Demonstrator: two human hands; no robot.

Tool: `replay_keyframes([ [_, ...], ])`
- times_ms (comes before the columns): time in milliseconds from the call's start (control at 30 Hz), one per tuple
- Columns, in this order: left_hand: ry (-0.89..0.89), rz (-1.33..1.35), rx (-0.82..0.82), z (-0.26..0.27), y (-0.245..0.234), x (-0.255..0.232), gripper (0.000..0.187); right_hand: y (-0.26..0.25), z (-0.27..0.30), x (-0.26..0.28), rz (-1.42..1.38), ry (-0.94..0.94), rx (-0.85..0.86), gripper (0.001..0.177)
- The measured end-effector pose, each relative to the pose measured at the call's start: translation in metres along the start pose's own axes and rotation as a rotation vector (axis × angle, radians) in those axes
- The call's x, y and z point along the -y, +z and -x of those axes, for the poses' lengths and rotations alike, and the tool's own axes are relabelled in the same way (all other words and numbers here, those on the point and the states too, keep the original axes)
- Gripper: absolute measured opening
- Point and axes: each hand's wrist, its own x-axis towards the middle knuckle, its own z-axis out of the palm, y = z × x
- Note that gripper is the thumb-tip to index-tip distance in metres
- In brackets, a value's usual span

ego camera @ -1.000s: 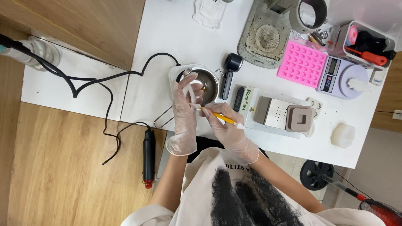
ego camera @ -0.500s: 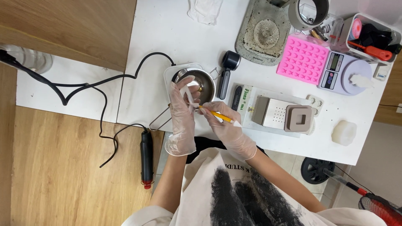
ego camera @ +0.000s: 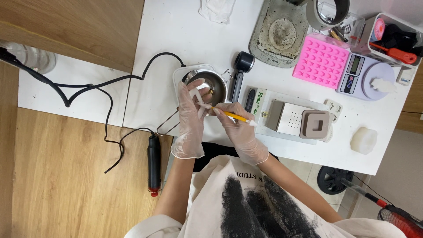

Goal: Shaping and melting wax components using a heater and heat gun at a workbench.

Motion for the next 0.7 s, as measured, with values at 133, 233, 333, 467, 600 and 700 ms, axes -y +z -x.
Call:
replay_keyframes([
  [133, -0.018, -0.015, -0.031, -0.007, 0.001, 0.003, 0.077, -0.001, -0.005, -0.001, -0.030, -0.042, -0.013, 0.010],
  [233, 0.001, -0.006, 0.004, -0.012, 0.000, 0.008, 0.078, -0.004, -0.006, 0.000, -0.017, 0.087, -0.120, 0.013],
  [333, -0.040, 0.015, 0.000, -0.009, 0.003, 0.005, 0.076, -0.009, -0.005, 0.006, -0.015, 0.015, -0.093, 0.011],
  [467, -0.038, -0.073, -0.020, 0.000, 0.007, -0.008, 0.075, -0.013, -0.002, 0.003, -0.055, 0.071, -0.122, 0.010],
  [600, -0.025, -0.118, -0.001, 0.002, 0.006, -0.014, 0.078, -0.016, 0.000, 0.007, -0.035, 0.024, -0.113, 0.010],
  [700, -0.079, -0.002, 0.033, -0.007, 0.002, -0.011, 0.078, -0.016, -0.002, 0.007, 0.016, 0.029, -0.071, 0.007],
])
